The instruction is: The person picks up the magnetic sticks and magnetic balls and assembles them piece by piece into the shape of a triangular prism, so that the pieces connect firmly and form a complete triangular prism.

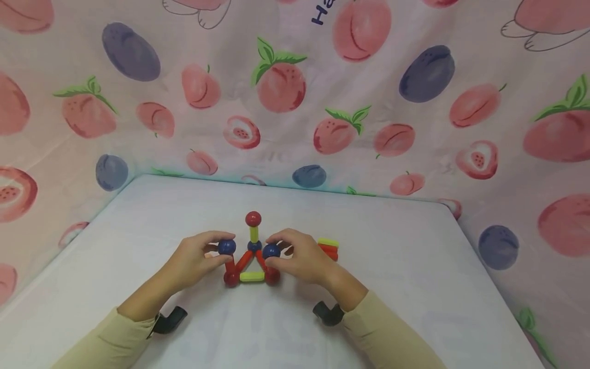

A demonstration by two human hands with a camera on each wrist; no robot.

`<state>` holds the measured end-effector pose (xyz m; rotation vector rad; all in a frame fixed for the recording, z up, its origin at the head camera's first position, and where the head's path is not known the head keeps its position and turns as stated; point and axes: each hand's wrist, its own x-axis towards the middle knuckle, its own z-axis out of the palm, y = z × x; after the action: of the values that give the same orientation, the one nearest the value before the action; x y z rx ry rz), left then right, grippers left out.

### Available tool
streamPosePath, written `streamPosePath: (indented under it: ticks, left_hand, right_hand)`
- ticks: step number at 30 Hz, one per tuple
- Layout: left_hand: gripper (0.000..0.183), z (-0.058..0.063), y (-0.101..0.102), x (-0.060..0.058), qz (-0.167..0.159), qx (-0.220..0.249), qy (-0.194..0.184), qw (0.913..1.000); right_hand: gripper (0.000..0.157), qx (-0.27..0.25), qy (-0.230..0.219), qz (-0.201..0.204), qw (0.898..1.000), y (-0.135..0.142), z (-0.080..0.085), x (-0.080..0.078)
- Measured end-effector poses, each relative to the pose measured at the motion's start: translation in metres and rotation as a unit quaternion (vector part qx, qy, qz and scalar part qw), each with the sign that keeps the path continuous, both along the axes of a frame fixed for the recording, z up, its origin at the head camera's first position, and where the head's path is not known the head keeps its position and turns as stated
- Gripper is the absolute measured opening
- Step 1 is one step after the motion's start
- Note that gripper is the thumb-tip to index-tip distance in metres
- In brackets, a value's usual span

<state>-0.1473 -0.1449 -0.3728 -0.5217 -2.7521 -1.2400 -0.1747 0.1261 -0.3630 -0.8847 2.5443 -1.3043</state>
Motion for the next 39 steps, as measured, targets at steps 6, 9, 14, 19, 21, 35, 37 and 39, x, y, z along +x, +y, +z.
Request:
streamPosePath:
  ticks: [6, 9, 14, 19, 21, 35, 37, 39]
  left_hand:
    - [0.043, 0.000, 0.000, 0.006, -0.007, 0.010, -0.012, 0.9999]
    - [0.043, 0.000, 0.001, 0.007, -0.014, 0.001, 0.001, 0.9999]
    - [0.046, -0.001, 0.004, -0.002, -0.021, -0.010, 0.050, 0.9985]
    - [0.047, -0.005, 0.005, -0.014, -0.008, 0.004, 0.077, 0.9970]
    - [0.048, -0.008, 0.004, -0.017, -0.003, 0.011, 0.081, 0.9966]
    - [0.047, -0.005, 0.004, -0.009, -0.038, 0.029, 0.038, 0.9981]
    - [0.047, -0.004, 0.005, -0.009, -0.045, 0.030, 0.027, 0.9982]
    - [0.047, -0.003, 0.005, -0.009, -0.044, 0.030, 0.020, 0.9984]
  right_hand:
    - [0.037, 0.001, -0.009, -0.004, 1.000, 0.000, 0.001, 0.000]
    - [0.036, 0.001, -0.015, -0.006, 1.000, -0.001, 0.001, 0.000]
    - [0.037, -0.002, -0.017, -0.016, 1.000, -0.001, 0.000, 0.001]
    - [0.037, -0.011, -0.012, -0.020, 1.000, -0.003, -0.002, 0.002]
    - [0.038, -0.014, -0.012, -0.023, 1.000, -0.004, -0.002, 0.003]
    - [0.040, -0.012, -0.012, -0.033, 0.999, -0.005, -0.002, 0.004]
    - [0.040, -0.014, -0.011, -0.031, 0.999, -0.004, -0.003, 0.005]
    - [0.040, -0.014, -0.010, -0.030, 0.999, -0.004, -0.003, 0.005]
